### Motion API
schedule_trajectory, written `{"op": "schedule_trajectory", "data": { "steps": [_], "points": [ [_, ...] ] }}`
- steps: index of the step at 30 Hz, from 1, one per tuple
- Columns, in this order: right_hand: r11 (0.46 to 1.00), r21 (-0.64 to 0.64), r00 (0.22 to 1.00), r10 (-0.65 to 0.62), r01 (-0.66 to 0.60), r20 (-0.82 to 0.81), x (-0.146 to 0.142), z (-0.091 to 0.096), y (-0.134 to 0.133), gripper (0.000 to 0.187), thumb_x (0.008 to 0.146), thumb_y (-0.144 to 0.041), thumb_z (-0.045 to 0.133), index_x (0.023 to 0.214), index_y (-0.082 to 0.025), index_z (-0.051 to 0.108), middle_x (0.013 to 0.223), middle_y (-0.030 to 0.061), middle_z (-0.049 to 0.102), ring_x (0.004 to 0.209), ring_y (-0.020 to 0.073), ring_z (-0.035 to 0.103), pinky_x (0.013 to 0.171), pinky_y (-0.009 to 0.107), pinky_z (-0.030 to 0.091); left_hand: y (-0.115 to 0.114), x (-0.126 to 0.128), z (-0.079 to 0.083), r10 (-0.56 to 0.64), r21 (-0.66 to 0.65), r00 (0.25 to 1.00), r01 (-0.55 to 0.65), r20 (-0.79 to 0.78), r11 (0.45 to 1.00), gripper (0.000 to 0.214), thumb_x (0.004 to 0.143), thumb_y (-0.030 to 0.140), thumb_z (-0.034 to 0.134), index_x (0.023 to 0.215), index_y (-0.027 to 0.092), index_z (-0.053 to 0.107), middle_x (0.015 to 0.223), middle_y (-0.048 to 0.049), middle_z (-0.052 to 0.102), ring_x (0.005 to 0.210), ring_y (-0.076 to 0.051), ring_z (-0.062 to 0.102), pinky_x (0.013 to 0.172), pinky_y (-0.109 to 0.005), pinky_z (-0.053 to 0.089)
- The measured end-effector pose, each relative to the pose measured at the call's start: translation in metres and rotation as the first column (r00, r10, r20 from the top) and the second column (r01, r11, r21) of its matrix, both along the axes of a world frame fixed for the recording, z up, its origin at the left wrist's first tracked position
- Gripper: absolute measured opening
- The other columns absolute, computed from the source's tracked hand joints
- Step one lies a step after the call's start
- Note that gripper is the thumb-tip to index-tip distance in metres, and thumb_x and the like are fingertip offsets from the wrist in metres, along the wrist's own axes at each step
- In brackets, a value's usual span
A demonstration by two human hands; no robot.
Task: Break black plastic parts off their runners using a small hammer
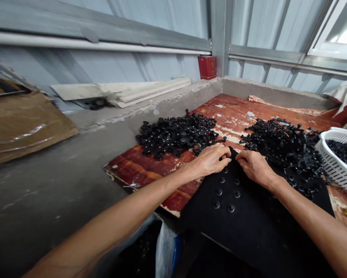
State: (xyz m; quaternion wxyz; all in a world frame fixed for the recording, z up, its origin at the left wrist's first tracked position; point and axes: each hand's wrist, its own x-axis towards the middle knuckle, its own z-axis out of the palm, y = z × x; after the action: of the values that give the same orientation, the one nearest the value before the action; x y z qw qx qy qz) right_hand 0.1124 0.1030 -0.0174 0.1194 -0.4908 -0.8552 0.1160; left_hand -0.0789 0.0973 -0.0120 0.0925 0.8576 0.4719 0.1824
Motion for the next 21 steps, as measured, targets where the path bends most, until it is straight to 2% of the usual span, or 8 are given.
{"op": "schedule_trajectory", "data": {
  "steps": [3,6,9,11,15,18,21],
  "points": [
    [0.999,-0.008,0.998,-0.040,0.040,0.038,-0.006,-0.001,0.004,0.020,0.095,-0.033,0.058,0.101,-0.015,0.065,0.099,0.0042,0.067,0.088,0.0172,0.065,0.081,0.037,0.054,0.000,-0.001,-0.005,-0.001,0.023,1.000,0.000,0.019,1.000,0.016,0.086,0.017,0.050,0.092,0.018,0.064,0.088,-0.0047,0.066,0.090,-0.020,0.062,0.083,-0.031,0.048],
    [0.996,0.035,0.993,-0.083,0.081,0.079,-0.006,0.002,0.003,0.020,0.095,-0.033,0.058,0.103,-0.016,0.065,0.101,0.0049,0.066,0.090,0.0176,0.064,0.081,0.038,0.054,0.000,-0.004,-0.007,-0.016,0.036,0.999,0.015,0.030,0.999,0.018,0.087,0.015,0.047,0.096,0.017,0.063,0.093,-0.0056,0.065,0.090,-0.019,0.060,0.083,-0.031,0.047],
    [0.989,0.108,0.985,-0.116,0.103,0.124,0.004,0.010,-0.007,0.016,0.097,-0.023,0.052,0.107,-0.017,0.064,0.104,0.0048,0.066,0.094,0.0168,0.063,0.085,0.034,0.051,-0.006,-0.008,-0.004,-0.020,0.030,0.999,0.018,0.045,0.999,0.020,0.088,0.014,0.046,0.097,0.016,0.063,0.094,-0.0061,0.063,0.090,-0.018,0.059,0.085,-0.031,0.047],
    [0.978,0.162,0.970,-0.158,0.129,0.183,0.017,0.015,-0.018,0.021,0.097,-0.018,0.047,0.108,-0.018,0.065,0.105,0.0056,0.065,0.094,0.0173,0.063,0.082,0.031,0.049,-0.014,-0.008,0.001,-0.036,0.047,0.998,0.034,0.046,0.998,0.018,0.088,0.014,0.047,0.096,0.016,0.063,0.095,-0.0062,0.063,0.093,-0.019,0.058,0.087,-0.032,0.046],
    [0.955,0.239,0.895,-0.257,0.177,0.364,0.044,0.018,-0.043,0.021,0.094,-0.023,0.048,0.103,-0.019,0.066,0.100,0.0098,0.063,0.085,0.0244,0.064,0.064,0.032,0.044,-0.033,0.002,0.011,-0.157,0.053,0.987,0.158,-0.019,0.986,0.013,0.088,0.024,0.055,0.097,0.018,0.063,0.098,-0.0047,0.063,0.097,-0.021,0.054,0.086,-0.036,0.043],
    [0.957,0.246,0.849,-0.253,0.151,0.464,0.054,0.015,-0.054,0.018,0.092,-0.020,0.050,0.098,-0.020,0.067,0.095,0.0090,0.063,0.087,0.0262,0.064,0.063,0.032,0.039,-0.043,0.011,0.015,-0.257,0.004,0.961,0.259,-0.104,0.966,0.011,0.088,0.022,0.055,0.095,0.020,0.062,0.096,-0.0034,0.063,0.096,-0.023,0.052,0.082,-0.038,0.039],
    [0.966,0.233,0.837,-0.215,0.108,0.504,0.056,0.013,-0.058,0.019,0.094,-0.018,0.046,0.096,-0.020,0.065,0.093,0.0071,0.063,0.086,0.0232,0.064,0.063,0.031,0.037,-0.045,0.015,0.013,-0.297,-0.018,0.943,0.298,-0.149,0.954,0.014,0.087,0.014,0.051,0.091,0.020,0.062,0.093,-0.0030,0.065,0.093,-0.021,0.052,0.081,-0.038,0.036]
  ]
}}
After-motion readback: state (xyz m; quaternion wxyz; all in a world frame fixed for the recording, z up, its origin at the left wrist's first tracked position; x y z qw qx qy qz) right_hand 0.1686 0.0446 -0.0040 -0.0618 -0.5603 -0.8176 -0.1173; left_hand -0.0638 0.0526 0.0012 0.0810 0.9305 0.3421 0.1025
